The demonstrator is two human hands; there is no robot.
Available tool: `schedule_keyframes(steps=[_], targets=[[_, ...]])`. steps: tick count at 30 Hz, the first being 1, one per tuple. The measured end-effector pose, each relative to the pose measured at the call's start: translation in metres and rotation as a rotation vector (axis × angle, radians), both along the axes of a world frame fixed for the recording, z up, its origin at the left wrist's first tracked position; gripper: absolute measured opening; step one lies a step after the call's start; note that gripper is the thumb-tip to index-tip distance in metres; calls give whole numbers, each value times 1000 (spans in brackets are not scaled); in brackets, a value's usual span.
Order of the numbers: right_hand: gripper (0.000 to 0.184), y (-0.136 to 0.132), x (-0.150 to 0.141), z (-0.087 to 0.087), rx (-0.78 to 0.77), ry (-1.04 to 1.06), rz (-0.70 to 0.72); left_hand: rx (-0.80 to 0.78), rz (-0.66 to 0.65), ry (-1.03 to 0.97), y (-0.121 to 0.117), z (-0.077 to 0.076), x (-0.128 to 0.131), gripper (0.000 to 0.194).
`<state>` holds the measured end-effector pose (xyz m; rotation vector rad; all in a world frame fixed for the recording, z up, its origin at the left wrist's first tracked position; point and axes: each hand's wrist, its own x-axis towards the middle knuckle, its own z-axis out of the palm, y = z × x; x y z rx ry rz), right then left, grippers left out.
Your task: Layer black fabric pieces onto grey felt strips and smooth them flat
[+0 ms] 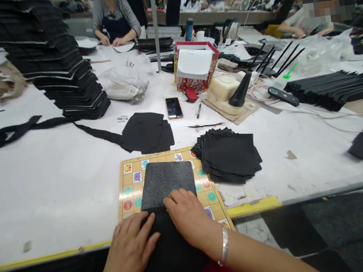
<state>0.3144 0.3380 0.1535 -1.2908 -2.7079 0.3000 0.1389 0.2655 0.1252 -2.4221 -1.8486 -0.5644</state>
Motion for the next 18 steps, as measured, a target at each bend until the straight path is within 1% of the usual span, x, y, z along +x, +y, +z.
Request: schedule_keyframes(steps=[3, 5, 7, 9, 12, 13, 14, 16, 18], targets=[[4, 9, -13, 2, -63, -60, -2, 41, 16, -37, 5, 3, -1, 24], [4, 12, -12, 2, -58, -66, 23, 61, 3, -53, 8, 4, -2, 21], [7, 11, -9, 1, -18, -59, 59, 55, -28, -50, 10, 3, -3, 19], [7, 8, -8, -1, 54, -44, 159, 44, -67, -31, 13, 2, -4, 17], [8, 2, -5, -3, 133, -29, 372, 53, -106, -2, 15, -1, -5, 17], [8, 1, -3, -4, 133, -37, 395, 59, -105, 2, 14, -2, -5, 17], [7, 1, 1, -3, 118, -55, 370, 68, -97, 4, 13, -2, -5, 18], [3, 5, 12, 0, 50, -113, 220, 93, -66, -4, 10, -4, -3, 20], [9, 11, 24, 4, -56, -190, 74, 128, -31, -23, 6, -6, -2, 24]])
